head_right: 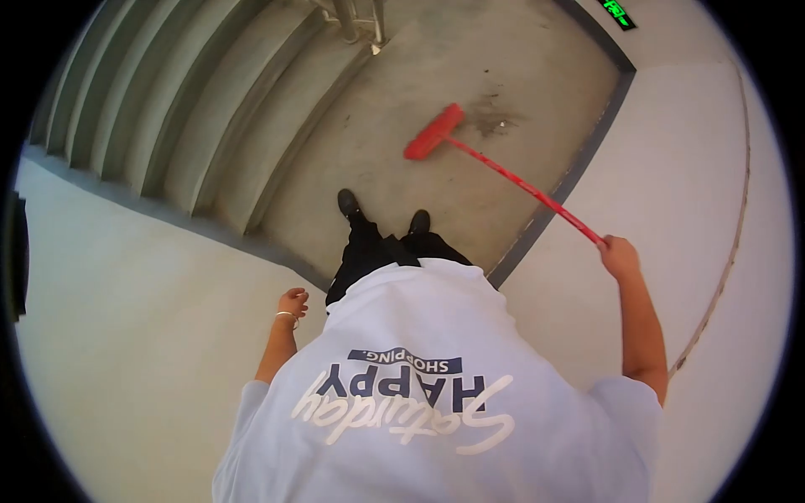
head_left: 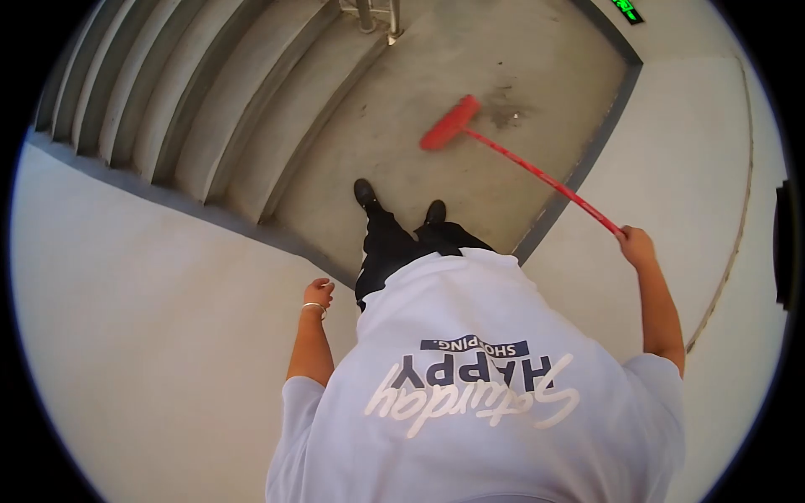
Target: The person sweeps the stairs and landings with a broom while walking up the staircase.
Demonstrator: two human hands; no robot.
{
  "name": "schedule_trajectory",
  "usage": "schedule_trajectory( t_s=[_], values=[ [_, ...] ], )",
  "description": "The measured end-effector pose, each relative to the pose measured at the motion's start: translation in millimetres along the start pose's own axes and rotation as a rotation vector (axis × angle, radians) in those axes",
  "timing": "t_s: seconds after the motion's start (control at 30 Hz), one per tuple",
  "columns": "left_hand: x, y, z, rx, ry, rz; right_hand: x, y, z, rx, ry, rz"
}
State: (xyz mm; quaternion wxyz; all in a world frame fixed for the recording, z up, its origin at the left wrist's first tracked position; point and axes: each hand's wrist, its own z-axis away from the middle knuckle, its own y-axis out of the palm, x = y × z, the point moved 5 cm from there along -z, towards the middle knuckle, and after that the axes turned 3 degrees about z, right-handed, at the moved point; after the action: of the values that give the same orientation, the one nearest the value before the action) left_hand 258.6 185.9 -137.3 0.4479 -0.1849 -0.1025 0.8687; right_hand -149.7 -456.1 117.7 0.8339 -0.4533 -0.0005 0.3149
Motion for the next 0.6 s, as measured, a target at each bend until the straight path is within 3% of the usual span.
schedule_trajectory(
  t_s=[0.2, 0.27, 0.33, 0.5, 0.6],
  values=[
    [21, 20, 10, 0.025, -0.006, -0.086, 1, -30, 18, -0.055, -0.159, 0.013],
    [8, 23, 14, 0.02, -0.036, -0.084, 41, -23, -2, -0.1, -0.34, -0.033],
    [-13, 25, 25, -0.014, 0.137, -0.009, 123, 19, -36, -0.037, -0.5, -0.074],
    [-51, 47, 48, 0.016, 0.246, -0.054, 285, 61, -54, 0.106, -0.647, 0.004],
    [-54, 57, 43, 0.019, 0.375, -0.292, 307, 62, -61, 0.109, -0.666, 0.01]
  ],
)
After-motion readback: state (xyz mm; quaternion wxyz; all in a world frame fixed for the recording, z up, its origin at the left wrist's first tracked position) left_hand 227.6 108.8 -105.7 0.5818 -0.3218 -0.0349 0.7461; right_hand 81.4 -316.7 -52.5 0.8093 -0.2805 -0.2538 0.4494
